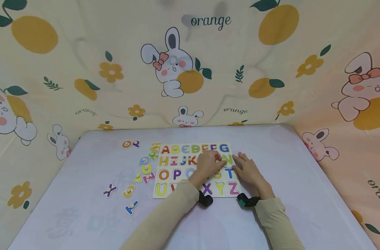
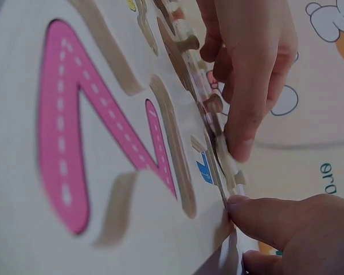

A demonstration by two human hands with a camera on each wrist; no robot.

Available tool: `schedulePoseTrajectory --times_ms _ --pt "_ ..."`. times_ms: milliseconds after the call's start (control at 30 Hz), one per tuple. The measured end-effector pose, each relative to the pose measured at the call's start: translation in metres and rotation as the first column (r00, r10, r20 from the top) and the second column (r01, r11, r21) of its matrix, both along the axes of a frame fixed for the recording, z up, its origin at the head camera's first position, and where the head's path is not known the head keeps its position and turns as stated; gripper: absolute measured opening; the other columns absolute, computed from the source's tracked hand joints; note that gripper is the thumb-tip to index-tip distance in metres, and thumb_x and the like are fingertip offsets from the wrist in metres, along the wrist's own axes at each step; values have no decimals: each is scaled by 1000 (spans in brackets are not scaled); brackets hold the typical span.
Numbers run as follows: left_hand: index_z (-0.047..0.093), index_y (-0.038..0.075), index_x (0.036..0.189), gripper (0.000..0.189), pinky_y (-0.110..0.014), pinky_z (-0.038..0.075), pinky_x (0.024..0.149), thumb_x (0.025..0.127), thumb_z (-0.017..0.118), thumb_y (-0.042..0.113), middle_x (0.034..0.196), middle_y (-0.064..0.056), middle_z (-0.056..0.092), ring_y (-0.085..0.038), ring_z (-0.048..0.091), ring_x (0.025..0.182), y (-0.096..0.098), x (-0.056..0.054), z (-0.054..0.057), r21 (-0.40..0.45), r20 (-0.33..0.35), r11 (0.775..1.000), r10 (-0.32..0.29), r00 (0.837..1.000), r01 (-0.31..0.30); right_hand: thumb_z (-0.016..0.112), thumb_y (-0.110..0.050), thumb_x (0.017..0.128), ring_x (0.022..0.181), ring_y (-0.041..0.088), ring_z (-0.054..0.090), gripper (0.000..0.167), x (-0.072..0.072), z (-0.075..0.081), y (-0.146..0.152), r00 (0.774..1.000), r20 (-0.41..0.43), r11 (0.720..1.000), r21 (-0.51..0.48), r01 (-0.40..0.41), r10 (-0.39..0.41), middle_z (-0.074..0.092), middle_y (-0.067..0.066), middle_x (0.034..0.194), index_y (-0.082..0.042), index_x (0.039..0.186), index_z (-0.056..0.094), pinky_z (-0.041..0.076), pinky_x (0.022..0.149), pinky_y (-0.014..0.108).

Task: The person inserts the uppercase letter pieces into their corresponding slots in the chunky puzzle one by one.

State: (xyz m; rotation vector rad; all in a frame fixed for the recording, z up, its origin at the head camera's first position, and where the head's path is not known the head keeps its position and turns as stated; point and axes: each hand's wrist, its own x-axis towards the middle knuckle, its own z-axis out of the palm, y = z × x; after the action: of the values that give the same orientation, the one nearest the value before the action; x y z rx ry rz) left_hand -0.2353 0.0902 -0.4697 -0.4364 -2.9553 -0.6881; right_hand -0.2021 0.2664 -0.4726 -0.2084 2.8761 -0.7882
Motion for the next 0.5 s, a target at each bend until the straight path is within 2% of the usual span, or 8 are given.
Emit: schedulePoseTrajectory --times_ms 133,267,400,500 --pt "71 27 85 27 -19 34 62 82 68 54 74 13 64 -3 49 66 2 0 -1 1 12 1000 2 1000 -2 54 -22 96 143 53 15 56 0 1 -1 1000 3 1000 -7 4 -4 20 33 154 0 145 38 10 113 68" --pt "73 29 96 25 -20 36 65 83 68 51 81 12 65 -4 49 71 -1 -1 -3 -13 16 1000 -24 1000 25 53 -24 96 144 52 14 56 0 1 -1 1000 17 1000 -10 11 -11 19 33 154 0 145 37 9 114 67" --pt "74 33 102 22 -20 36 67 85 67 46 81 12 63 -4 49 73 -3 -2 -4 -53 -9 997 -63 998 62 53 -23 96 144 52 14 56 0 1 -1 1000 16 1000 -5 9 -8 20 33 154 0 145 37 10 114 67" --pt "75 34 99 19 -19 35 66 85 68 45 80 14 64 -3 49 72 0 -4 -4 -61 -29 996 -67 997 66 53 -21 96 143 53 15 55 0 1 -1 1000 6 1000 -5 6 -6 20 33 154 1 145 38 10 113 68"
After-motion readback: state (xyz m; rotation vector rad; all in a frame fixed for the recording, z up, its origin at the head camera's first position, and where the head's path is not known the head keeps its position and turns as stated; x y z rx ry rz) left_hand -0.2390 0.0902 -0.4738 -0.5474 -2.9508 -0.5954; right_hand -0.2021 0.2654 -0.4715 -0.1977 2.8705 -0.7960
